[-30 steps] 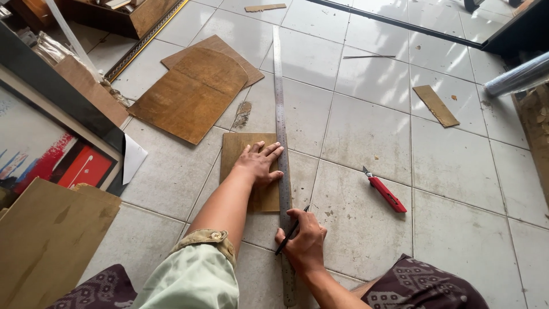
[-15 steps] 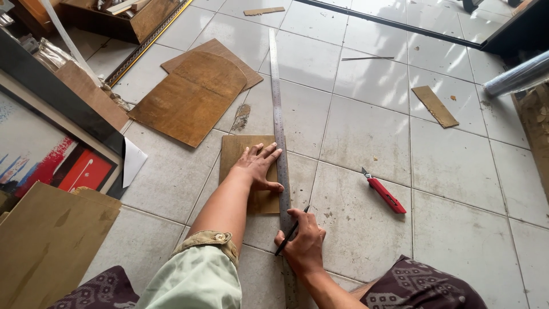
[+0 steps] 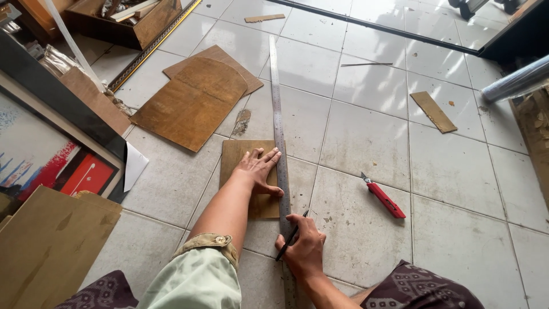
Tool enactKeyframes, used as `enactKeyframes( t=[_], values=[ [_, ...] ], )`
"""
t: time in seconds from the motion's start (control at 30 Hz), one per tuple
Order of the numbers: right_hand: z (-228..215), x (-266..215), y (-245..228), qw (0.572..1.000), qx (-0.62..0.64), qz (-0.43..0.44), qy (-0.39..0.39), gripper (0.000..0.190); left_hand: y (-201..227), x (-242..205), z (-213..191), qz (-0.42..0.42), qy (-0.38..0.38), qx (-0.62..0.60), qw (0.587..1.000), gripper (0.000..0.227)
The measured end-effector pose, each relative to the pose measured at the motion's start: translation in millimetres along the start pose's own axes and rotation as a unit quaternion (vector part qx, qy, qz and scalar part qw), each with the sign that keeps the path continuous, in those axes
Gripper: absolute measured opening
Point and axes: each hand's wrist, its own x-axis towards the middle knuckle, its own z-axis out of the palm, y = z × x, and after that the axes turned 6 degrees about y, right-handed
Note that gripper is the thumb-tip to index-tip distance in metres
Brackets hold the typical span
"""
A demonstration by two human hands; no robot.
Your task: Measuring, marking, and cutting a piece of wood or thick cardboard using a metal ruler, pen, and utility knife on the floor.
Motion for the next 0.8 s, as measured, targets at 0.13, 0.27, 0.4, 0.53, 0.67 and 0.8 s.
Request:
enactKeyframes(
  t=[0.13,0.27,0.4,0.53,0.67,0.8],
  values=[
    [-1,1,-1,1.000,0.000,0.006,0.001,0.055,0,5,-3,0.004,-0.001,0.025,1.000,0.157],
    [-3,0,-3,1.000,0.014,0.003,0.003,0.052,1,2,-3,0.004,0.005,0.020,1.000,0.156],
    [-7,1,-8,1.000,0.025,0.006,0.002,0.049,0,-2,-4,0.006,0.018,0.000,1.000,0.155],
    [-7,1,-8,1.000,0.026,0.013,-0.004,0.049,1,1,-5,0.002,0.016,0.003,1.000,0.156],
    [-4,1,-7,1.000,0.009,0.004,-0.009,0.049,4,1,-12,-0.012,0.000,-0.004,1.000,0.158],
    [-4,1,-6,1.000,0.001,0.000,-0.011,0.049,17,-4,-34,-0.037,-0.049,0.010,0.998,0.158]
  ],
)
